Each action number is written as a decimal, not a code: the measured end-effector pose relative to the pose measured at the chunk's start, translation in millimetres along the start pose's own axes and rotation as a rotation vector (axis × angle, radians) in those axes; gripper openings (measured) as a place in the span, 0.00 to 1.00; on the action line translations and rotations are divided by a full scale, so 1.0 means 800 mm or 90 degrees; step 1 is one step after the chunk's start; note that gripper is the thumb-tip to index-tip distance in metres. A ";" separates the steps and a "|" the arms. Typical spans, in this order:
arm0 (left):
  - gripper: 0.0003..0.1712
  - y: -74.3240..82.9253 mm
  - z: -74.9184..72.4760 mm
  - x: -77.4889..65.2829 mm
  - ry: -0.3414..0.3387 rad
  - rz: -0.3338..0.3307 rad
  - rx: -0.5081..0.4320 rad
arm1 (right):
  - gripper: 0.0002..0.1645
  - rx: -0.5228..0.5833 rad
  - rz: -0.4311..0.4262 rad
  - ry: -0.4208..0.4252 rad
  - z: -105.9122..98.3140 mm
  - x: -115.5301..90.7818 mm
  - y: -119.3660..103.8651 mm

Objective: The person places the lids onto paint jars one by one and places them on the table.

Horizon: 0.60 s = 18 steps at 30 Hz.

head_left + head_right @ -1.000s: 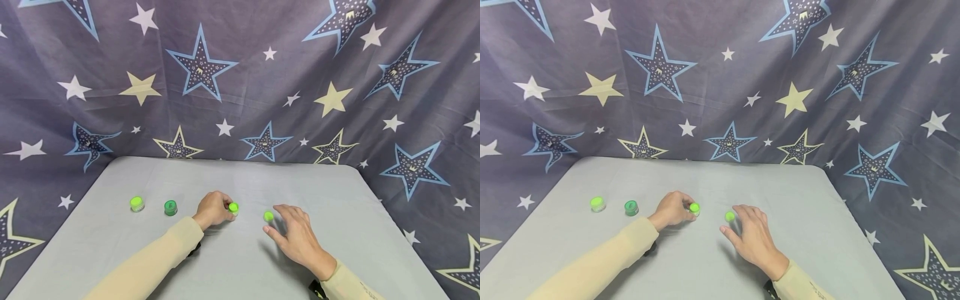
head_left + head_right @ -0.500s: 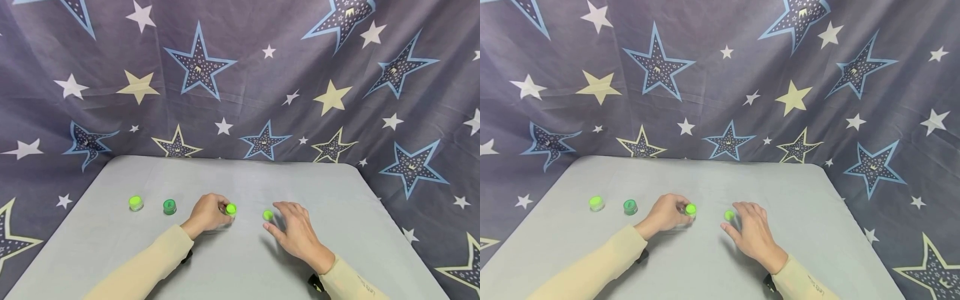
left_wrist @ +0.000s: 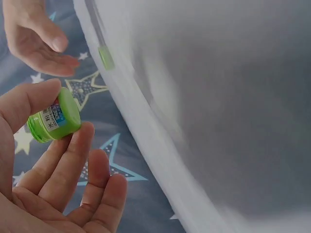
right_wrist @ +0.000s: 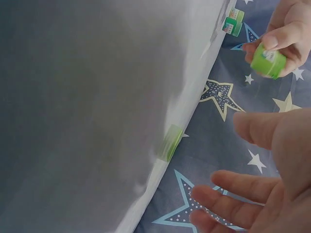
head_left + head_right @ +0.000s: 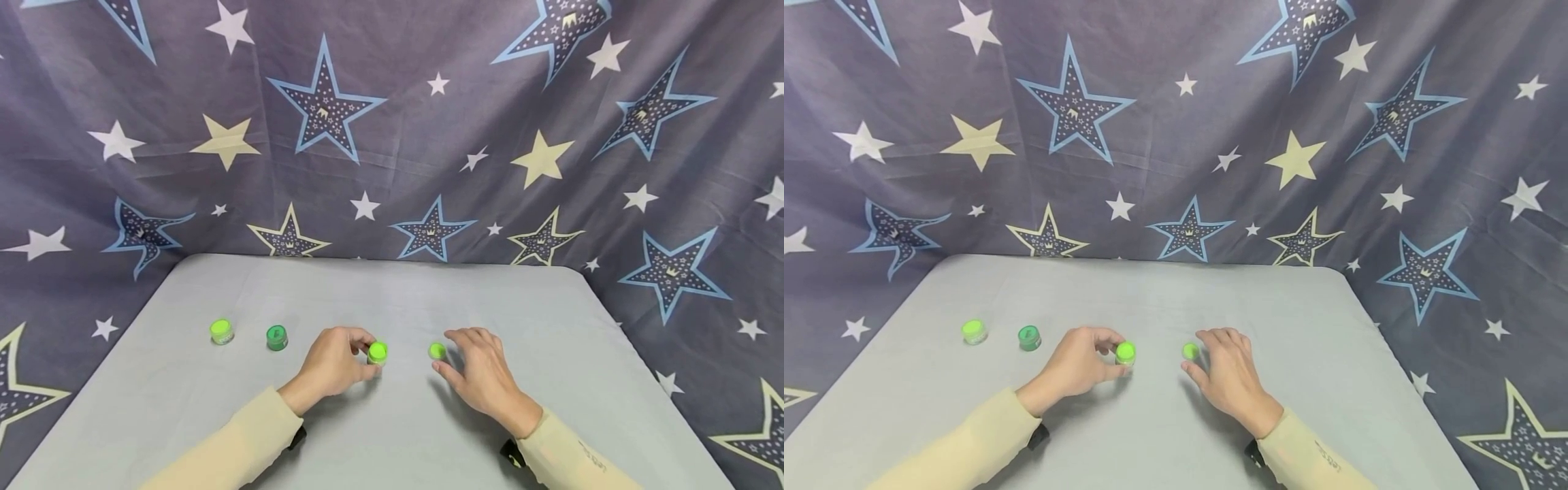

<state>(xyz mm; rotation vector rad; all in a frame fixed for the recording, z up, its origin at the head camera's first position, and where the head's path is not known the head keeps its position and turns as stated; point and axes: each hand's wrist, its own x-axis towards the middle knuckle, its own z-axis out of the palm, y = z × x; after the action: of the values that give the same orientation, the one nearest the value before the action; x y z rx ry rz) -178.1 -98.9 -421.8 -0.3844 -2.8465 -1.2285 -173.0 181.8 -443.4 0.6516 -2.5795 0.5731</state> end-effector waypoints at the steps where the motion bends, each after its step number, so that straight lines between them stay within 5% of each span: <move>1: 0.16 0.001 0.000 -0.003 0.001 0.004 -0.001 | 0.33 -0.003 -0.001 0.000 0.001 0.001 0.001; 18: 0.17 0.013 0.003 -0.037 -0.009 0.062 0.003 | 0.28 -0.056 0.031 -0.071 0.012 0.018 0.003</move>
<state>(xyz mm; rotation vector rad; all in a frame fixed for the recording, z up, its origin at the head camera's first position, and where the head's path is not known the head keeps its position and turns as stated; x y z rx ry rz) -146.9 -96.8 -419.0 -0.5265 -2.8042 -1.2058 -188.7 173.5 -445.2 0.6085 -2.7148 0.4469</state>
